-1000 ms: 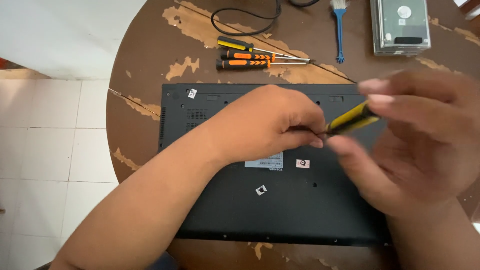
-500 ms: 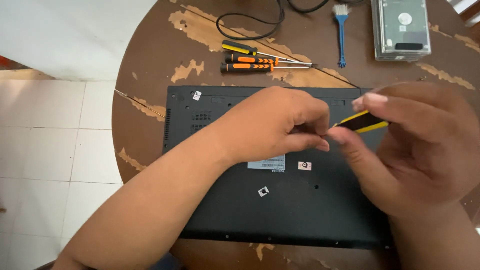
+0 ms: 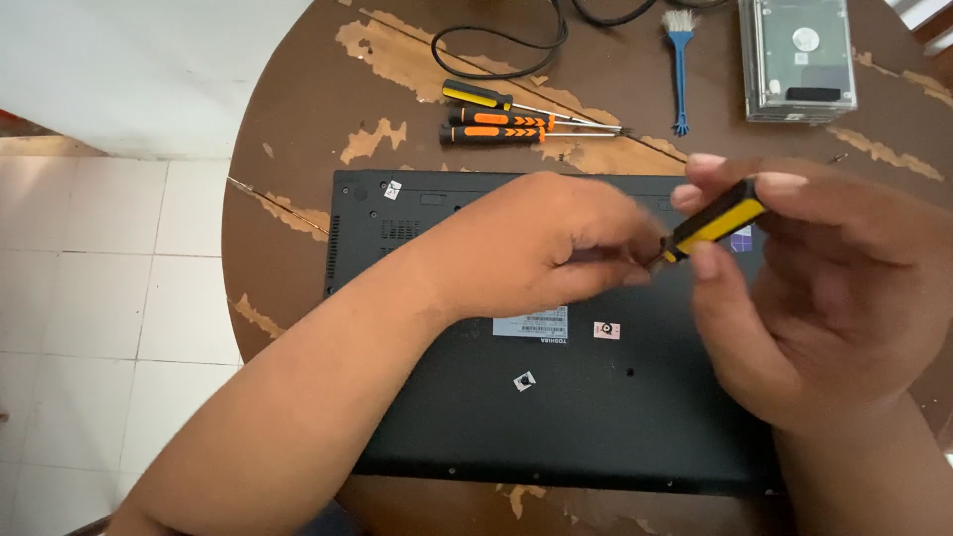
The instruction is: Removing screws from the back cover of a laptop using a manual screwdriver.
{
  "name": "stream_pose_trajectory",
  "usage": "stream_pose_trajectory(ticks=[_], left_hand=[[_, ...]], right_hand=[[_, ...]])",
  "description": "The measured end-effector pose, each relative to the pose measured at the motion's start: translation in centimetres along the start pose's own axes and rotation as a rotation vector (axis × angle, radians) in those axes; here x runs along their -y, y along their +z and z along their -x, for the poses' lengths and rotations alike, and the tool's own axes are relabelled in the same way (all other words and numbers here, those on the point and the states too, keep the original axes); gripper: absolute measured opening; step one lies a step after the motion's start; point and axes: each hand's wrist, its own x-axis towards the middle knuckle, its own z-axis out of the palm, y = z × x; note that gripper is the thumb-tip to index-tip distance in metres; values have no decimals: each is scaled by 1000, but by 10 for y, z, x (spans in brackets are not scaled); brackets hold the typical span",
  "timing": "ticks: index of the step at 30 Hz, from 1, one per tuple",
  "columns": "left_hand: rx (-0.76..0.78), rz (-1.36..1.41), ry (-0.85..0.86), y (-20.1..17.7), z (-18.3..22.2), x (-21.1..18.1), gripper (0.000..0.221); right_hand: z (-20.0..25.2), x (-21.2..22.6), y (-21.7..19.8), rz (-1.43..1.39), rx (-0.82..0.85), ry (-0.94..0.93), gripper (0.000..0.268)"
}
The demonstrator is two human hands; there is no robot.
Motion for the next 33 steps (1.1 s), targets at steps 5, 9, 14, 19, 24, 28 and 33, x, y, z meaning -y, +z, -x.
stream_pose_trajectory(ticks=[5, 9, 14, 19, 24, 28, 33], left_hand=[[-4, -69, -103, 1, -4, -6, 12], [54, 84, -167, -2, -2, -9, 21], [20, -87, -93, 5, -3, -1, 11], [31, -87, -211, 5, -7, -6, 24], [36, -95, -138, 4, -6, -3, 24], [42, -34, -99, 0, 0, 1, 21], [34, -129, -85, 2, -2, -1, 10]], right_hand=[[0, -22, -9, 209, -47, -207, 58], [9, -8, -1, 25, -42, -32, 47], [11, -25, -11, 141, -46, -147, 62], [15, -26, -13, 101, 12, -103, 63], [20, -19, -4, 134, -135, 30, 69], [4, -10, -7, 92, -18, 19, 54], [5, -13, -6, 150, -20, -58, 72]])
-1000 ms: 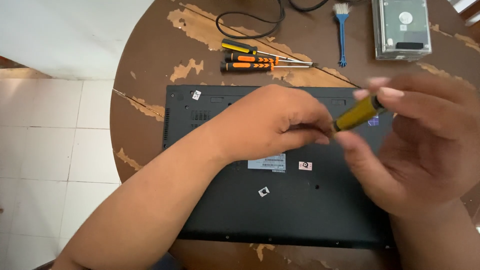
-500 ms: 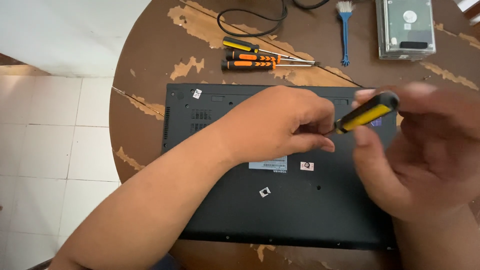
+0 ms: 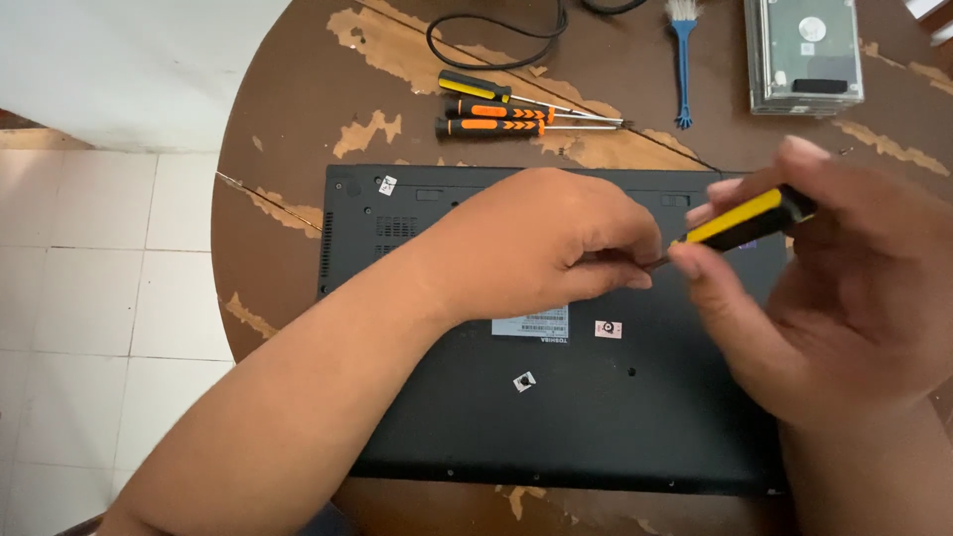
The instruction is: Removing screws from the back cover of a laptop using a manual screwdriver.
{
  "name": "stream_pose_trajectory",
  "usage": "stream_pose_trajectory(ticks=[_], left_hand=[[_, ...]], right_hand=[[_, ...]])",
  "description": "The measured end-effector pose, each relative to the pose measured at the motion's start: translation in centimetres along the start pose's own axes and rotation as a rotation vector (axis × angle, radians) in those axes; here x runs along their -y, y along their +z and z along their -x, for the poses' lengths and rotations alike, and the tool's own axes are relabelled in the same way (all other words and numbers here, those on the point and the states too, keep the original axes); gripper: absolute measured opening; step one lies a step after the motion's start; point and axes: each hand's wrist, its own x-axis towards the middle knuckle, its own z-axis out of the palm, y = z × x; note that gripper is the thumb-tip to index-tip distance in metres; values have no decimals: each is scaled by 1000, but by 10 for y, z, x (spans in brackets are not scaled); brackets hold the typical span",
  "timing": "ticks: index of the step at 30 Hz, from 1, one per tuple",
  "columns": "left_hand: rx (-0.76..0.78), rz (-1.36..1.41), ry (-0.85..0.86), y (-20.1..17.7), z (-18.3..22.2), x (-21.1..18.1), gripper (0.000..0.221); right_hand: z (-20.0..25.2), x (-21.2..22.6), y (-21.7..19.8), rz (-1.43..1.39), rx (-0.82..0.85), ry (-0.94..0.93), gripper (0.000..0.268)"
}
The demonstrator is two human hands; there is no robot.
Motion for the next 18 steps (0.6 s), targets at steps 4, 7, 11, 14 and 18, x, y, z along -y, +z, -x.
stream_pose_trajectory(ticks=[4, 7, 11, 14, 18], left_hand=[[-11, -29, 34, 2, 0, 1, 11], [-10, -15, 1, 1, 1, -2, 11], [-39, -18, 35, 1, 1, -2, 11], [-59, -30, 64, 3, 3, -2, 10], [-123, -52, 108, -4, 6, -5, 12]], right_hand=[[0, -3, -1, 0, 24, -41, 70], [3, -5, -3, 11, 13, -57, 68], [7, -8, -3, -10, 0, -44, 69], [9, -9, -3, -59, -25, -9, 72], [12, -23, -9, -86, -116, 21, 72]])
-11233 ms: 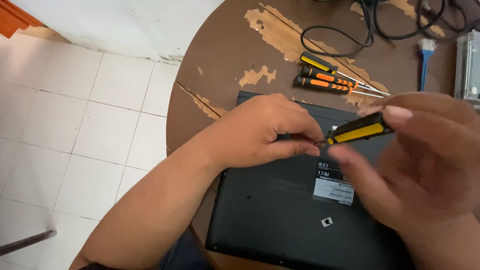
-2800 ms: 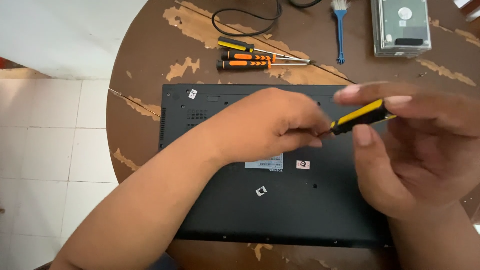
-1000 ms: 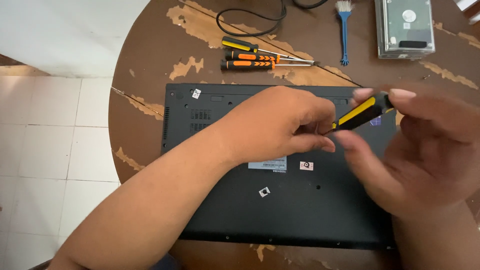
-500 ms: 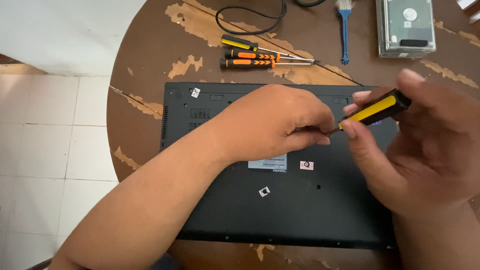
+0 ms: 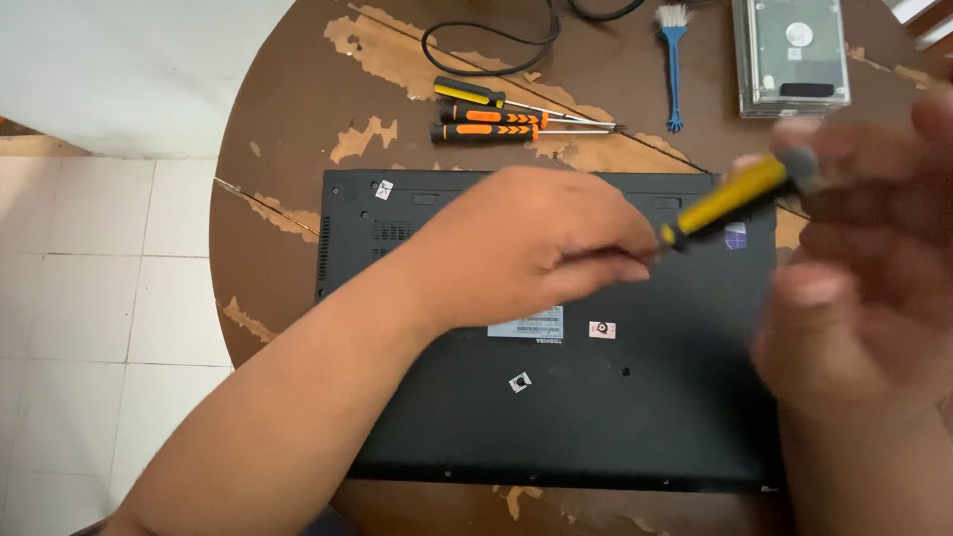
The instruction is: Removing screws from the back cover of a laptop using a manual screwdriver.
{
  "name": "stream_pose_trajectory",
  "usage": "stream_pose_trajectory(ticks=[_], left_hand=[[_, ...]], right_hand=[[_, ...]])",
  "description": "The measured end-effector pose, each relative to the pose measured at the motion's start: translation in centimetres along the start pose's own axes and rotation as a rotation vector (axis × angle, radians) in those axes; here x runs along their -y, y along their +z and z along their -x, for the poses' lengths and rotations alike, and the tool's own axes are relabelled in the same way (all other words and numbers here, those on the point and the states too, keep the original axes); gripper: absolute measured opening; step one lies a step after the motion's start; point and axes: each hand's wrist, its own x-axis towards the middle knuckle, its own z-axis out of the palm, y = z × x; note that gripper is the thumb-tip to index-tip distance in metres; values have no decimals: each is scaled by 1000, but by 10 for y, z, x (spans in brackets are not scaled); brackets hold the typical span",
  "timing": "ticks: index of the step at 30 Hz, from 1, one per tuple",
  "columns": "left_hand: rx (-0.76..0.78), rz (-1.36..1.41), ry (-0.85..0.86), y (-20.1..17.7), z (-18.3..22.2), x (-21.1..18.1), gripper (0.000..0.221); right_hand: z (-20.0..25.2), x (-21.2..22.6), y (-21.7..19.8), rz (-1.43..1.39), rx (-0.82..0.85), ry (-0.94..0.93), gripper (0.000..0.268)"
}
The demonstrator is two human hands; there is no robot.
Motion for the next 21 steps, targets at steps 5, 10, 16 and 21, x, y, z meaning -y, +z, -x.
stream_pose_trajectory(ticks=[5, 10, 16, 21], left_hand=[[-308, 116, -44, -17, 9, -9, 10], [-479, 293, -169, -19, 13, -11, 13], [-580, 362, -195, -15, 15, -11, 11], [-497, 228, -197, -16, 13, -11, 13]], right_hand=[[-55, 35, 13, 71, 173, 378, 20], [-56, 1, 26, -143, 374, 738, 24], [-45, -8, 38, -597, 191, 808, 29], [-39, -3, 41, -637, 102, 644, 14]])
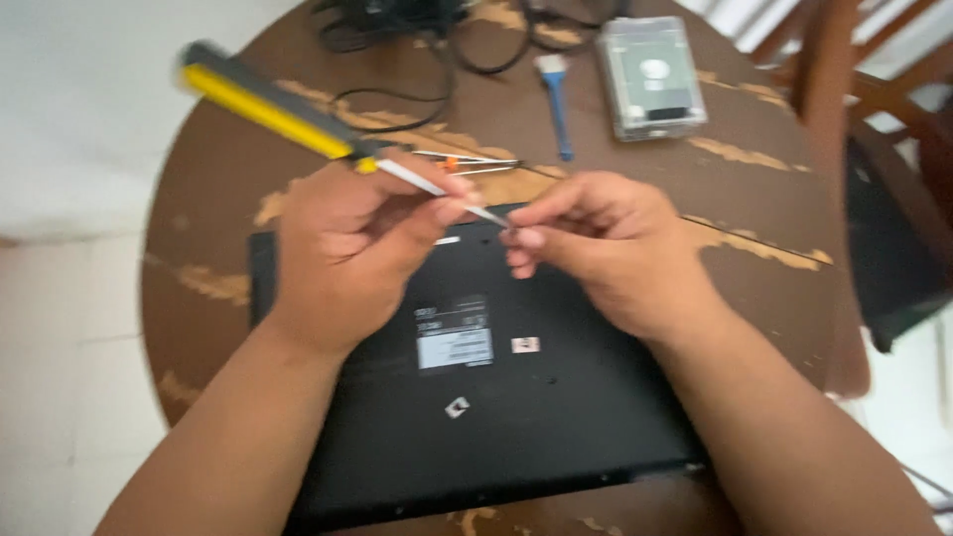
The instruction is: Removing screws from the back cover of a laptop using a manual screwdriver.
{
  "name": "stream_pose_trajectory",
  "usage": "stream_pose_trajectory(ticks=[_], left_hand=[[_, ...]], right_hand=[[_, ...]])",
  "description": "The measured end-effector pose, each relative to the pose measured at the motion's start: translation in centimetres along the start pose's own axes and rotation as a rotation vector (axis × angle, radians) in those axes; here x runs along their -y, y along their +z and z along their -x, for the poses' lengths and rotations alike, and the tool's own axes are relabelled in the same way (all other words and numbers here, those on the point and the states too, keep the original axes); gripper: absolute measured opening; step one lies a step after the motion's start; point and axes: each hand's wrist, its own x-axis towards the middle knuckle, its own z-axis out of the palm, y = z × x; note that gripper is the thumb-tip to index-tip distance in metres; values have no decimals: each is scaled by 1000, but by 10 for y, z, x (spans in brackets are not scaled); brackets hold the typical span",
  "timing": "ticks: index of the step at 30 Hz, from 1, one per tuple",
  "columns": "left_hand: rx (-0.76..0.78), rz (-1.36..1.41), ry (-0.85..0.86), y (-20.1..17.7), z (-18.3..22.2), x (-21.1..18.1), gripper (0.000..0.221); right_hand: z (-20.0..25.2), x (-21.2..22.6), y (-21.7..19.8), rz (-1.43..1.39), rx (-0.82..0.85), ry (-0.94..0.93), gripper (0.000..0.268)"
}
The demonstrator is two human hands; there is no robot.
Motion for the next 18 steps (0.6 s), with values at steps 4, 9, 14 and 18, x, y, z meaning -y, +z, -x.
stream_pose_trajectory(ticks=[4, 9, 14, 18], left_hand=[[-30, -16, 30, 4, 1, -3, 8], [-56, -17, -38, 5, 3, -7, 8], [68, -68, 45, 6, -1, -6, 9], [97, -161, 31, 5, -1, -7, 11]], right_hand=[[1, 20, -3, 88, -71, 59, 10], [8, 59, -71, 1018, -339, -351, 10], [-4, 75, -119, 1262, -568, 317, 15], [-16, 66, -125, 1236, -343, 684, 15]])
